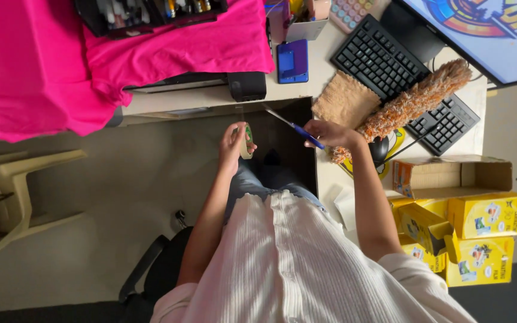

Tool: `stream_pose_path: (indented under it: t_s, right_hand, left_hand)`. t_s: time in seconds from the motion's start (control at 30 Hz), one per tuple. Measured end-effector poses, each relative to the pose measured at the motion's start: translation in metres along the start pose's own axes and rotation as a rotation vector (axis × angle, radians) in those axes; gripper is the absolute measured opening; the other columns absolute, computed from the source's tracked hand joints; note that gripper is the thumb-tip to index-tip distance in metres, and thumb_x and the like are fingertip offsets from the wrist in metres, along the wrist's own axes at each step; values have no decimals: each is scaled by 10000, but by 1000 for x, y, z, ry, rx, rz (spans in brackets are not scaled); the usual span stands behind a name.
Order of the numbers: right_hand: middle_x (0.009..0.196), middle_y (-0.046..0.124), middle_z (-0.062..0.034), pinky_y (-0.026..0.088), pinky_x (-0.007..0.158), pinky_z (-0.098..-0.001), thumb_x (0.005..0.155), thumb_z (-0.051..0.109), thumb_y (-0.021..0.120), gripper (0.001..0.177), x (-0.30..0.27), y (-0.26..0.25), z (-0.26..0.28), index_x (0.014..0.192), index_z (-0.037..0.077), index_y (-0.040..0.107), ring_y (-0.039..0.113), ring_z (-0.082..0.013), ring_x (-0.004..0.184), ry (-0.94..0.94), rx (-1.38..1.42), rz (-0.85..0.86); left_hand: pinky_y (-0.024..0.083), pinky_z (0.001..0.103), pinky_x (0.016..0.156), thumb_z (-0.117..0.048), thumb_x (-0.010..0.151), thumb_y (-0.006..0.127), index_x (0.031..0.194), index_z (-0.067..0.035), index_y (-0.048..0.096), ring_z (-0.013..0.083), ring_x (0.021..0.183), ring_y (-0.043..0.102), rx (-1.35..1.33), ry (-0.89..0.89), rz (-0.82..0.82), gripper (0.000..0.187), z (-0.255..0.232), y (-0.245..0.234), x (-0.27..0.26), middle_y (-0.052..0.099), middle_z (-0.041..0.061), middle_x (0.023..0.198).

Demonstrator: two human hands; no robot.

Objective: The person organizes boxes of laminating film, handles several plastic zip-lock bags, and prepares a piece of adhesive tape using scissors.

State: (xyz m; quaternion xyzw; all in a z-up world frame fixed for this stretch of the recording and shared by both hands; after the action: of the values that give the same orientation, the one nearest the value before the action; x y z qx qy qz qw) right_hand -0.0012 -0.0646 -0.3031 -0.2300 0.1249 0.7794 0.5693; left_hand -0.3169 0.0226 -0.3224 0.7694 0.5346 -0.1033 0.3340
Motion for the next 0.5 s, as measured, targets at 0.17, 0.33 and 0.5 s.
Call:
stream_pose_path:
  t_s: [0.17, 0.33, 0.5]
  right_hand:
    - [904, 727, -11, 530, 765, -301, 873, 521, 732, 478, 45, -10, 36, 1116, 113, 671, 675, -132, 844, 286, -497, 358]
    - [821, 735, -40, 544, 699, -315, 862, 553, 735, 510, 82, -1, 53, 1016, 69, 696, 697, -137, 764, 224, -573, 473]
    - [794, 722, -34, 519, 665, -308, 861, 525, 742, 459, 94, 6, 83, 1013, 94, 691, 687, -138, 716, 257, -586, 446]
  left_hand:
    - [548, 294, 509, -310, 1034, 596, 1225, -46, 634, 191, 618, 706, -29, -13, -72, 328, -3, 0, 0, 617, 50, 854]
    - [532, 298, 480, -287, 1030, 614, 1199, -53, 641, 197, 596, 699, -12, 26, -70, 290, 2, -3, 2, 608, 50, 840]
    - [476, 278, 445, -337, 1027, 635, 1113, -70, 658, 183, 587, 695, 12, -59, -113, 282, -2, 1, 5, 615, 45, 810]
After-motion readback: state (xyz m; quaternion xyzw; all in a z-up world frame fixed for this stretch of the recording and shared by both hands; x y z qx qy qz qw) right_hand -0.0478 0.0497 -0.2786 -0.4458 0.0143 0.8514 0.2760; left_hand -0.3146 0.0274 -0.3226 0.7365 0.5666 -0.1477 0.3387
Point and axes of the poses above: each hand's wrist, its own x-axis towards the middle knuckle, its own y-axis out of the palm, z = x × y, the point moved 3 cm from there along x, towards the middle knuckle
